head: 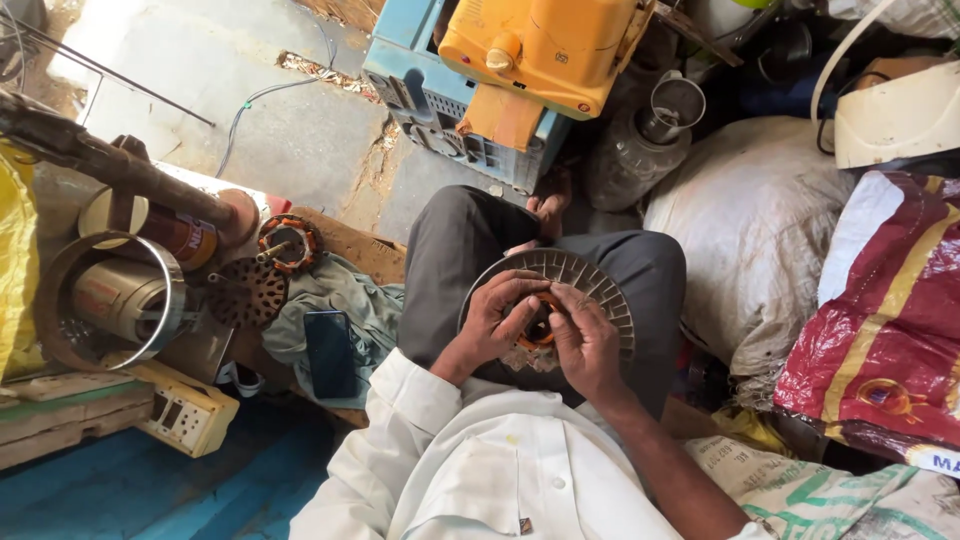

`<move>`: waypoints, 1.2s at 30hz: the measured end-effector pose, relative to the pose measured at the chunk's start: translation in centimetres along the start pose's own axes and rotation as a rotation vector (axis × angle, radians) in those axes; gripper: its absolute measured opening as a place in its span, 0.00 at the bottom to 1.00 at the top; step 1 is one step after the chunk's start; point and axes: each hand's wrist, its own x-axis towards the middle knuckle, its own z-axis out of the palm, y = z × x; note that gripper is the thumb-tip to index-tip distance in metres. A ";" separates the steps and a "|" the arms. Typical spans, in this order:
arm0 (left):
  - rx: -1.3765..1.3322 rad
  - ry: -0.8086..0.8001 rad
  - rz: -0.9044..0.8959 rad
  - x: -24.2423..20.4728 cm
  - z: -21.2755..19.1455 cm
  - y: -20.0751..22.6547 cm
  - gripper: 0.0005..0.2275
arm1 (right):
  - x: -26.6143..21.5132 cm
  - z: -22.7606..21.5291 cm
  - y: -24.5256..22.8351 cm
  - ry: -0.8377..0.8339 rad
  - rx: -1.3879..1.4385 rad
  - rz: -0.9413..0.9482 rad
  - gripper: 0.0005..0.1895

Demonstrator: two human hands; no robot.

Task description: Repairing the copper windings and insulation on an electric motor stator.

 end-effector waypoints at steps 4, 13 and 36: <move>0.003 0.005 0.021 0.1 0.1 0.0 0.10 | 0.0 0.7 -0.2 0.066 -0.128 -0.071 0.17; 0.027 0.009 0.029 0.1 0.0 0.1 0.11 | 0.8 -1.2 -1.4 0.011 -0.172 -0.048 0.20; 0.070 -0.006 -0.012 0.0 0.1 0.1 0.11 | -2.1 -2.4 1.6 -0.143 -0.633 -0.159 0.48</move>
